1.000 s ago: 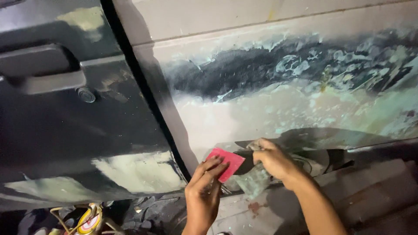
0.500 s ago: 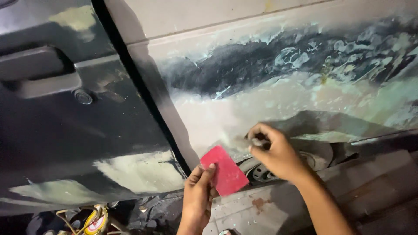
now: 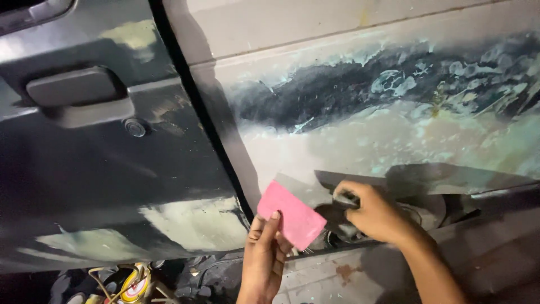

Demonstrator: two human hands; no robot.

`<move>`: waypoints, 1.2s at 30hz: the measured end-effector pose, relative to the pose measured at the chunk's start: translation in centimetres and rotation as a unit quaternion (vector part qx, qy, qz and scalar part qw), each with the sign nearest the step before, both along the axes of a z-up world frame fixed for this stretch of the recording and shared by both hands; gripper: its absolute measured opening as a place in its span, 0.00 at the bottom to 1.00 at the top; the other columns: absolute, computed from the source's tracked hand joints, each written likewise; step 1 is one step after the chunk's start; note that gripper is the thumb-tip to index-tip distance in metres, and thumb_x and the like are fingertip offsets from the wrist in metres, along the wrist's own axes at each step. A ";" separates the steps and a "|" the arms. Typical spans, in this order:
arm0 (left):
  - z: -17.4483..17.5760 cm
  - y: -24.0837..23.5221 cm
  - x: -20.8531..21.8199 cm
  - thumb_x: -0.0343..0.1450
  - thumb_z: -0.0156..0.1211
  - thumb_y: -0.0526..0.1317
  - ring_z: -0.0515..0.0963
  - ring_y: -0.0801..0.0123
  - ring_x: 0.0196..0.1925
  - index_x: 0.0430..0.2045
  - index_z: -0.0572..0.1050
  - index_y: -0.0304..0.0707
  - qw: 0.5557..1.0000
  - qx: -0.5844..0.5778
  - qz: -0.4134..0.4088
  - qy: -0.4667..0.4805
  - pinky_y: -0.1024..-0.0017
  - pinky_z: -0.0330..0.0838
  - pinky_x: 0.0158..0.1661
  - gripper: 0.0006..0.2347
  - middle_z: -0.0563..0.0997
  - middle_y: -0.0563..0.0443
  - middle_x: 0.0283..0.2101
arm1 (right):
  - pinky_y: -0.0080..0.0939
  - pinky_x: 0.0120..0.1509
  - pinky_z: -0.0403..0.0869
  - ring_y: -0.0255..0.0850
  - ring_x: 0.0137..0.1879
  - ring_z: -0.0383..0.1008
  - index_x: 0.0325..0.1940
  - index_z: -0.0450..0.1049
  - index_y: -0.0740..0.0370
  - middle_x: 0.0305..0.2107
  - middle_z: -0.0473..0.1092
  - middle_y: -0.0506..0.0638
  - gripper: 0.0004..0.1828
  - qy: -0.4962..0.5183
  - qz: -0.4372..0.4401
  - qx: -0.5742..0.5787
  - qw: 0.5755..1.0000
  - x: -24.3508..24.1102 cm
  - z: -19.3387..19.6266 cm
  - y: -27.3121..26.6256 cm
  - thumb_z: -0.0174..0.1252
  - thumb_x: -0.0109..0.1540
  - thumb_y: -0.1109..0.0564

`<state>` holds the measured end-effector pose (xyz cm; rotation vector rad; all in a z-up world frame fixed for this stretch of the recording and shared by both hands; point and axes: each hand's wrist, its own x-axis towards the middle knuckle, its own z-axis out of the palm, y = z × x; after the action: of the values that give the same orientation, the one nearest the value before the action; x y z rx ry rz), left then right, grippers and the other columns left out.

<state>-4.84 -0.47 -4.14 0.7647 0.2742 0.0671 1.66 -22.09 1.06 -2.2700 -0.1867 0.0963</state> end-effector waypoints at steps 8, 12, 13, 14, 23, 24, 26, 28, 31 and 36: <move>-0.4 -1.0 -0.4 0.71 0.61 0.30 0.85 0.55 0.56 0.39 0.83 0.36 0.889 0.312 0.125 -0.310 0.58 0.79 0.60 0.07 0.87 0.38 0.50 | 0.56 0.80 0.56 0.46 0.80 0.53 0.80 0.49 0.49 0.78 0.48 0.45 0.47 0.187 -0.223 0.217 0.932 -1.2 3.8 1.6 0.54 0.56 0.57; 0.4 -1.3 -0.9 0.70 0.61 0.27 0.81 0.50 0.61 0.41 0.83 0.34 0.778 0.469 0.128 -0.398 0.52 0.63 0.69 0.09 0.84 0.37 0.53 | 0.50 0.70 0.55 0.43 0.68 0.56 0.65 0.62 0.53 0.67 0.60 0.46 0.34 0.191 -0.245 0.315 0.897 -0.8 2.7 1.3 0.53 0.53 0.60; 0.5 -1.3 -0.9 0.71 0.60 0.25 0.82 0.49 0.60 0.39 0.82 0.34 0.744 0.505 0.134 -0.416 0.51 0.65 0.67 0.08 0.83 0.37 0.53 | 0.45 0.58 0.60 0.42 0.54 0.65 0.50 0.74 0.58 0.58 0.70 0.43 0.20 0.174 -0.256 0.336 0.889 -0.5 2.2 1.1 0.52 0.54 0.61; 0.2 -1.0 -0.8 0.71 0.60 0.25 0.82 0.49 0.60 0.39 0.82 0.34 0.744 0.505 0.134 -0.416 0.51 0.65 0.67 0.08 0.83 0.37 0.53 | 0.45 0.58 0.60 0.42 0.54 0.65 0.50 0.74 0.58 0.58 0.70 0.43 0.20 0.174 -0.256 0.336 0.889 0.4 0.7 0.2 0.52 0.54 0.61; -3.0 -0.7 1.0 0.72 0.65 0.35 0.74 0.79 0.30 0.32 0.81 0.31 0.931 0.315 0.062 -0.173 0.78 0.70 0.31 0.04 0.82 0.54 0.27 | 0.47 0.57 0.66 0.49 0.53 0.75 0.60 0.74 0.61 0.48 0.77 0.52 0.29 0.032 -0.205 0.368 0.906 -3.0 5.3 1.8 0.53 0.53 0.64; -3.2 -0.7 1.1 0.72 0.66 0.35 0.64 0.78 0.24 0.25 0.75 0.36 0.963 0.241 0.031 -0.118 0.76 0.59 0.26 0.07 0.72 0.56 0.21 | 0.39 0.38 0.65 0.44 0.39 0.71 0.62 0.73 0.53 0.52 0.76 0.55 0.30 -0.003 -0.167 0.320 0.933 -3.0 4.6 1.7 0.57 0.55 0.66; -3.1 -0.8 1.0 0.73 0.67 0.35 0.54 0.77 0.18 0.18 0.69 0.42 0.985 0.163 -0.001 -0.061 0.74 0.49 0.20 0.14 0.61 0.58 0.16 | 0.32 0.19 0.64 0.39 0.24 0.68 0.64 0.71 0.46 0.56 0.76 0.57 0.33 -0.037 -0.128 0.270 0.954 -2.5 3.0 1.5 0.61 0.56 0.68; -2.4 -0.8 0.8 0.75 0.65 0.35 0.51 0.77 0.15 0.17 0.61 0.47 0.998 0.041 -0.043 0.013 0.74 0.47 0.20 0.18 0.55 0.58 0.13 | 0.34 0.47 0.79 0.35 0.45 0.81 0.45 0.83 0.54 0.43 0.81 0.44 0.14 -0.191 0.033 0.202 0.960 -1.5 1.1 1.5 0.58 0.59 0.65; -1.1 -0.7 0.9 0.71 0.63 0.33 0.84 0.58 0.37 0.33 0.77 0.35 0.996 -0.067 -0.036 0.043 0.67 0.79 0.37 0.02 0.85 0.41 0.39 | 0.34 0.58 0.73 0.36 0.49 0.82 0.39 0.84 0.56 0.39 0.82 0.45 0.22 -0.227 0.139 0.116 0.957 -2.1 1.7 2.2 0.49 0.53 0.72; -0.4 1.3 0.7 0.69 0.63 0.40 0.81 0.65 0.32 0.45 0.75 0.37 0.994 -0.094 -0.033 0.043 0.76 0.72 0.29 0.13 0.84 0.43 0.39 | 0.33 0.44 0.62 0.36 0.37 0.65 0.49 0.82 0.45 0.30 0.73 0.45 0.27 -0.081 0.045 0.000 0.996 -2.0 2.1 1.8 0.49 0.56 0.70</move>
<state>-4.09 0.79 -4.50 0.5901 0.3317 -0.0544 -0.34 -20.25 3.12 -2.2695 -0.3744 -0.0397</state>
